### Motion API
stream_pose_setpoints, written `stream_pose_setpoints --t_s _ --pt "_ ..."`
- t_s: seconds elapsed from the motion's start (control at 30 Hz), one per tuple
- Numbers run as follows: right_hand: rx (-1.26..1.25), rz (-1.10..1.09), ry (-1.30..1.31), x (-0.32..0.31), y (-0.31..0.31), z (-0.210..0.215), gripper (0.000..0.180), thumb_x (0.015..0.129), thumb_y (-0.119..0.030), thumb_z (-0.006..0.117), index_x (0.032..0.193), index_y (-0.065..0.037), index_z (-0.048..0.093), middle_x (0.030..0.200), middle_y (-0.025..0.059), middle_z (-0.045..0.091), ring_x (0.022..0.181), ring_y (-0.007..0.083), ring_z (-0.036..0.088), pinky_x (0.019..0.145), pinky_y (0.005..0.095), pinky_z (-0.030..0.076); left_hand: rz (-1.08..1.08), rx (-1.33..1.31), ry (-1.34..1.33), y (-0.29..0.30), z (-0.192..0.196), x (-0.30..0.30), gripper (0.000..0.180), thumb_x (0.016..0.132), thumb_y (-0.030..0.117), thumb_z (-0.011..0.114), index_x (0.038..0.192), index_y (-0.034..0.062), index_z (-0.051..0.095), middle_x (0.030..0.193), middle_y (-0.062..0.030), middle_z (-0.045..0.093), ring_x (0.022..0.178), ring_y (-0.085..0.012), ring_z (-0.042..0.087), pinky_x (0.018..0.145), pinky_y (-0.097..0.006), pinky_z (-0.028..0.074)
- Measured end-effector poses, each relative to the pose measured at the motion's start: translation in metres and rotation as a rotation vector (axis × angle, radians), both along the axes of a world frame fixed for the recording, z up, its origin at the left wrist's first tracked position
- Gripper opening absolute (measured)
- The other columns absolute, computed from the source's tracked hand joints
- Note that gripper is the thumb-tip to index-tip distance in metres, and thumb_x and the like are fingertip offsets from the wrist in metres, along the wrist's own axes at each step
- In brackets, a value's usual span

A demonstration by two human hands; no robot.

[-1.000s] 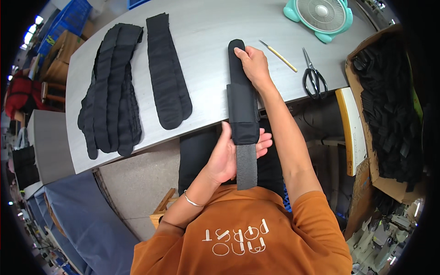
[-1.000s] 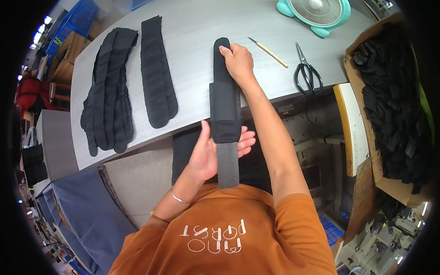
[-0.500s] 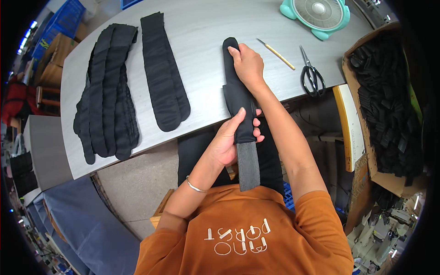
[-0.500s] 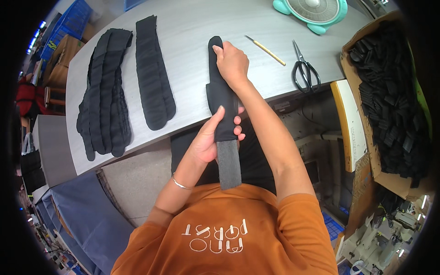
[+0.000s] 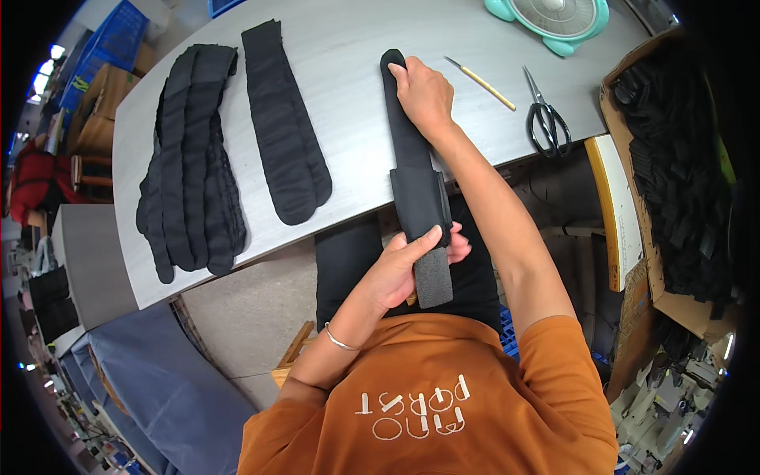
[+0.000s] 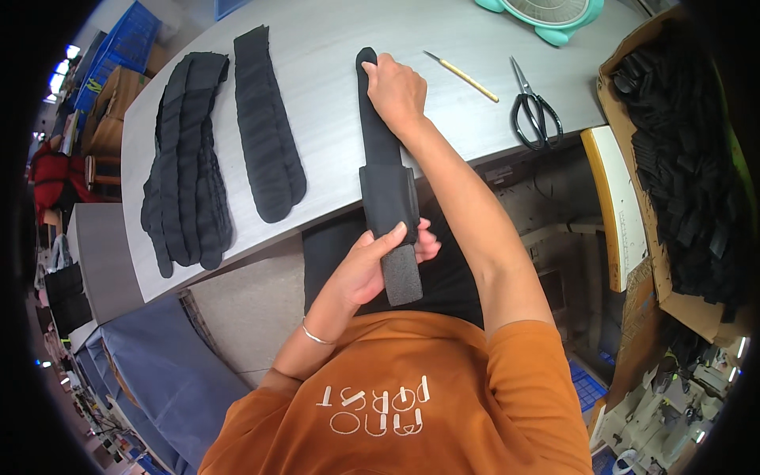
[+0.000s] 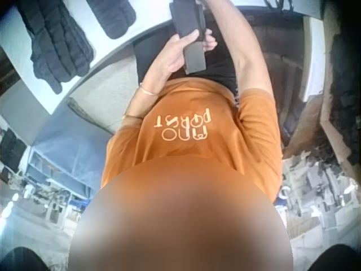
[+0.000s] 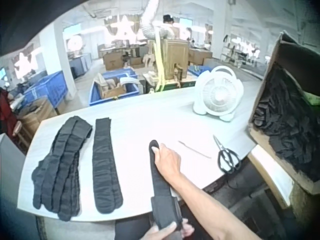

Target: Assembling black fabric straps by inserting padding and using a pencil to adjust the corners.

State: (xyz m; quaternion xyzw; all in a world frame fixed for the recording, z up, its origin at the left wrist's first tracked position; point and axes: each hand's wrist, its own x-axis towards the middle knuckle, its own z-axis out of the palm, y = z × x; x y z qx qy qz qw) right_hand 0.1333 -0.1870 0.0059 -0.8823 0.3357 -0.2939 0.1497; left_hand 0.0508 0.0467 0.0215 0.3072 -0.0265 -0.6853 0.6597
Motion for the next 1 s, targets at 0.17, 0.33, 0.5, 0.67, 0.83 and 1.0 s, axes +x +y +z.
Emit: stream_pose_setpoints --t_s 0.17,0.33,0.5,0.67,0.83,1.0 --pt "0.004 -0.006 -0.006 -0.003 0.003 -0.006 0.036 0.098 -0.034 0.06 0.077 -0.004 0.056 0.057 0.0144 0.061 0.053 0.0336 0.062 0.05 0.0425 0.048 0.084 -0.029 0.306 -0.018 -0.001 0.015 0.048 0.103 0.032 0.054 0.136 -0.0014 0.048 0.123 -0.0138 0.063 0.108 -0.0263 0.065 0.095 -0.039 0.054" --pt "-0.026 0.032 -0.004 -0.001 0.009 -0.004 0.034 0.098 -0.031 0.059 0.078 -0.004 0.056 0.057 0.014 0.061 0.053 0.0332 0.062 0.05 0.0429 0.047 0.106 -0.005 0.126 -0.03 -0.007 0.015 0.04 0.1 0.026 0.06 0.129 0.0007 0.051 0.102 -0.0064 0.064 0.085 -0.0182 0.064 0.078 -0.036 0.058" --pt "-0.11 0.049 -0.02 0.01 -0.005 -0.008 0.032 0.098 -0.027 0.06 0.076 -0.003 0.057 0.059 0.0145 0.062 0.052 0.0328 0.062 0.049 0.0433 0.047 0.115 0.027 0.053 -0.023 0.005 0.004 0.03 0.099 0.023 0.062 0.118 0.0019 0.053 0.087 -0.0024 0.059 0.074 -0.0146 0.06 0.073 -0.037 0.058" --pt "-0.06 0.005 0.036 0.021 -0.01 -0.002 0.033 0.096 -0.026 0.062 0.074 -0.003 0.057 0.057 0.0148 0.062 0.051 0.0322 0.062 0.048 0.0416 0.047 0.107 0.041 0.085 0.004 0.004 -0.017 0.031 0.1 0.025 0.06 0.118 0.0014 0.053 0.089 -0.0048 0.06 0.078 -0.0151 0.062 0.085 -0.04 0.056" --pt "-0.114 -0.015 -0.013 0.018 -0.014 -0.007 0.033 0.096 -0.028 0.062 0.074 -0.004 0.058 0.056 0.0134 0.062 0.05 0.0304 0.061 0.047 0.04 0.047 0.122 -0.044 0.337 0.0 -0.001 -0.005 0.072 0.101 0.059 0.037 0.131 -0.0053 0.048 0.116 -0.016 0.063 0.101 -0.0267 0.065 0.101 -0.046 0.05" --pt "-0.055 -0.026 -0.001 0.019 -0.01 -0.006 0.034 0.097 -0.031 0.061 0.076 -0.004 0.057 0.058 0.0137 0.062 0.052 0.0316 0.061 0.049 0.0404 0.047 0.208 0.015 0.425 0.001 -0.02 -0.006 0.091 0.091 0.075 0.031 0.134 -0.0034 0.047 0.124 -0.0165 0.061 0.106 -0.0244 0.065 0.097 -0.042 0.054"
